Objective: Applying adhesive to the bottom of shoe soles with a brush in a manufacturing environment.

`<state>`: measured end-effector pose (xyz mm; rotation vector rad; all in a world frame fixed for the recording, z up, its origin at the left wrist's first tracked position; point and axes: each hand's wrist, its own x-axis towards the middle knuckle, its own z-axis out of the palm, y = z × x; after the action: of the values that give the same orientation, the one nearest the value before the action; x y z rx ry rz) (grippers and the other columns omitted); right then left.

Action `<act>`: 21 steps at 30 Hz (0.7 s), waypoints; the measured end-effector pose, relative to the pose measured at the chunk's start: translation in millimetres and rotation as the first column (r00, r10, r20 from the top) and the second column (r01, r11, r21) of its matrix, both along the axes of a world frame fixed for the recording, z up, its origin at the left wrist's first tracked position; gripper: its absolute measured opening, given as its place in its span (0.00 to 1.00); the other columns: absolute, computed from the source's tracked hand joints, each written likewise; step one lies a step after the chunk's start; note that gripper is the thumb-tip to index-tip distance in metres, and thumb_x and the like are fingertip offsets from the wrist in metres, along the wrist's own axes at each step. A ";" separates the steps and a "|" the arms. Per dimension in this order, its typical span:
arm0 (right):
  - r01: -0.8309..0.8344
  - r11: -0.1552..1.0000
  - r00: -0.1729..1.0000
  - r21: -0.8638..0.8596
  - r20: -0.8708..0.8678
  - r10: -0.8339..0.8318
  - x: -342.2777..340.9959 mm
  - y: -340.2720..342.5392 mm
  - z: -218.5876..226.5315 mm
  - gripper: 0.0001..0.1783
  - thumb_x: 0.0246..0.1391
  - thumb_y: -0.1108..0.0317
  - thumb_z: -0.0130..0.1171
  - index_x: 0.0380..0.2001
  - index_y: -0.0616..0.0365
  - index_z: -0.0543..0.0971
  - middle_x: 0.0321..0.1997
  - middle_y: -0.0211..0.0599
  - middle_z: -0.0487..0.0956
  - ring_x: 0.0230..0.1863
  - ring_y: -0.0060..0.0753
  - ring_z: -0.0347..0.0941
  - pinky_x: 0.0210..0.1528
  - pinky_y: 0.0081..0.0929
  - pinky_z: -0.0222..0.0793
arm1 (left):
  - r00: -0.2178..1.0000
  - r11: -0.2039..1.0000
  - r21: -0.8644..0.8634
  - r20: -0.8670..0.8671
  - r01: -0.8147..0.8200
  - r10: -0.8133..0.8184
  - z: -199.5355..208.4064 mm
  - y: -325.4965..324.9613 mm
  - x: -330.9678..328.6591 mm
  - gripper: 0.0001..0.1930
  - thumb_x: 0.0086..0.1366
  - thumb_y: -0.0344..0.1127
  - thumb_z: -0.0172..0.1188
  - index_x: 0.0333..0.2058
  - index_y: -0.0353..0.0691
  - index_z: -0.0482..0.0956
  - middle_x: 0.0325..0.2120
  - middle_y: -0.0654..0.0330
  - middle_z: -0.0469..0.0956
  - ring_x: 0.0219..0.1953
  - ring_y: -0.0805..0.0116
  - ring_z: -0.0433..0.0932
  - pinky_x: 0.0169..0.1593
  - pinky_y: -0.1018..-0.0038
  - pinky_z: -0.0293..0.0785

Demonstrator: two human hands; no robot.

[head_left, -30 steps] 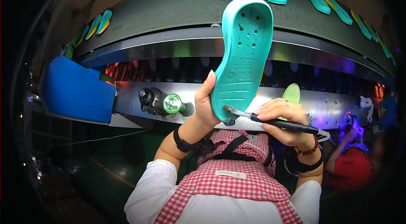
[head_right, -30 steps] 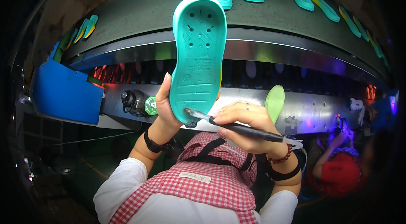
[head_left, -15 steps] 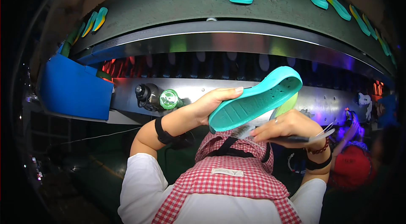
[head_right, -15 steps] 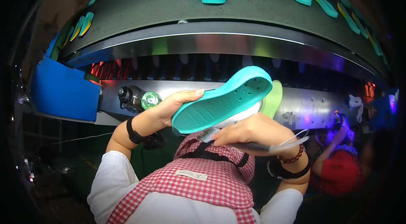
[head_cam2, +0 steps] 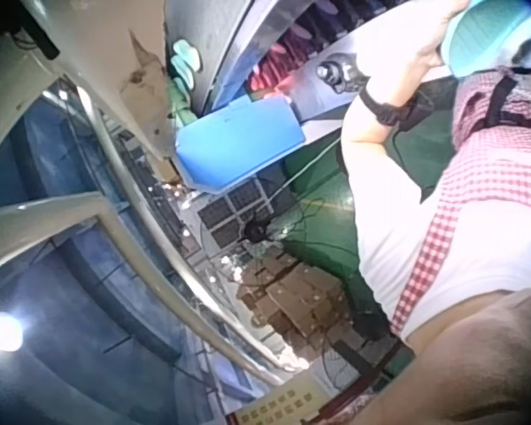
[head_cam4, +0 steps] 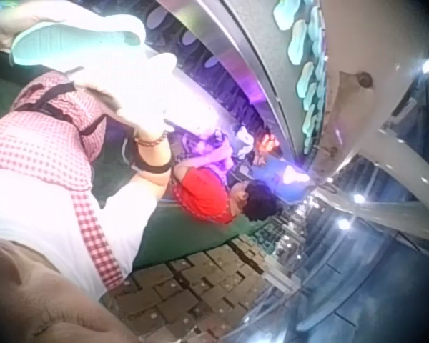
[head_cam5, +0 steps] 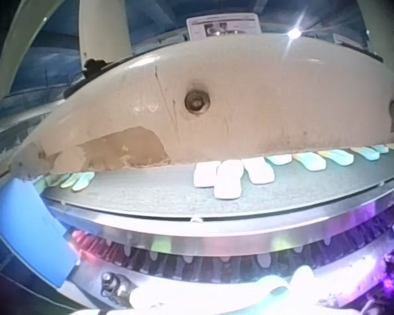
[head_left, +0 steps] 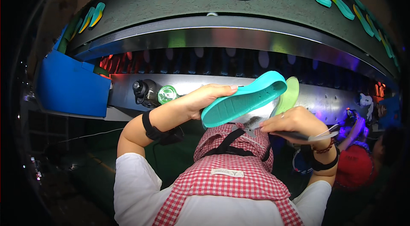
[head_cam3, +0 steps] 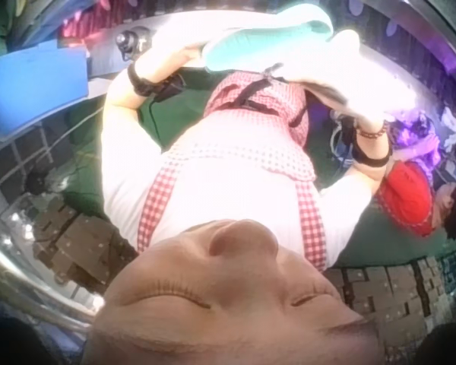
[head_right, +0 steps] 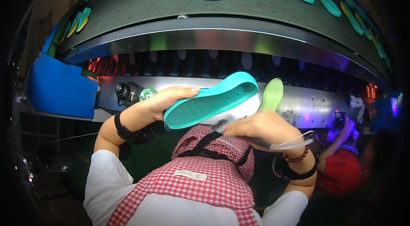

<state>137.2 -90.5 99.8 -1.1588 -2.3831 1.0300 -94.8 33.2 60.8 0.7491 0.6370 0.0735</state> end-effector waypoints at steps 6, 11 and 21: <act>0.143 0.989 0.976 0.030 -0.170 -0.136 4.0 -0.6 -25.9 0.13 0.42 0.78 0.57 0.36 0.61 0.77 0.40 0.42 0.77 0.42 0.40 0.74 0.43 0.30 0.70 | 1.000 0.998 0.069 0.003 -0.012 0.011 -5.9 4.4 -10.1 0.22 0.63 0.44 0.48 0.50 0.33 0.67 0.39 0.53 0.74 0.35 0.70 0.77 0.38 0.75 0.76; 0.158 0.961 0.755 -0.227 -0.600 -0.265 -25.7 6.9 -13.5 0.13 0.46 0.79 0.55 0.39 0.65 0.76 0.37 0.45 0.78 0.36 0.32 0.76 0.39 0.24 0.70 | 0.952 0.945 -0.255 0.171 -0.207 0.254 -24.7 -7.9 -3.0 0.23 0.63 0.44 0.46 0.50 0.32 0.64 0.41 0.51 0.73 0.40 0.63 0.75 0.42 0.67 0.75; 0.714 0.674 0.642 0.190 -0.560 -0.523 -36.3 30.7 -71.5 0.09 0.42 0.80 0.55 0.30 0.63 0.78 0.35 0.46 0.79 0.37 0.38 0.76 0.40 0.24 0.70 | 0.883 0.883 -0.412 0.297 -0.225 0.364 -52.5 -7.9 -13.2 0.25 0.63 0.46 0.42 0.53 0.34 0.60 0.46 0.46 0.69 0.44 0.51 0.73 0.44 0.49 0.71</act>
<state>100.9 -59.8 28.2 -1.2656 -1.4965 0.4600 -108.0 25.3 8.3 0.2523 0.3845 0.3648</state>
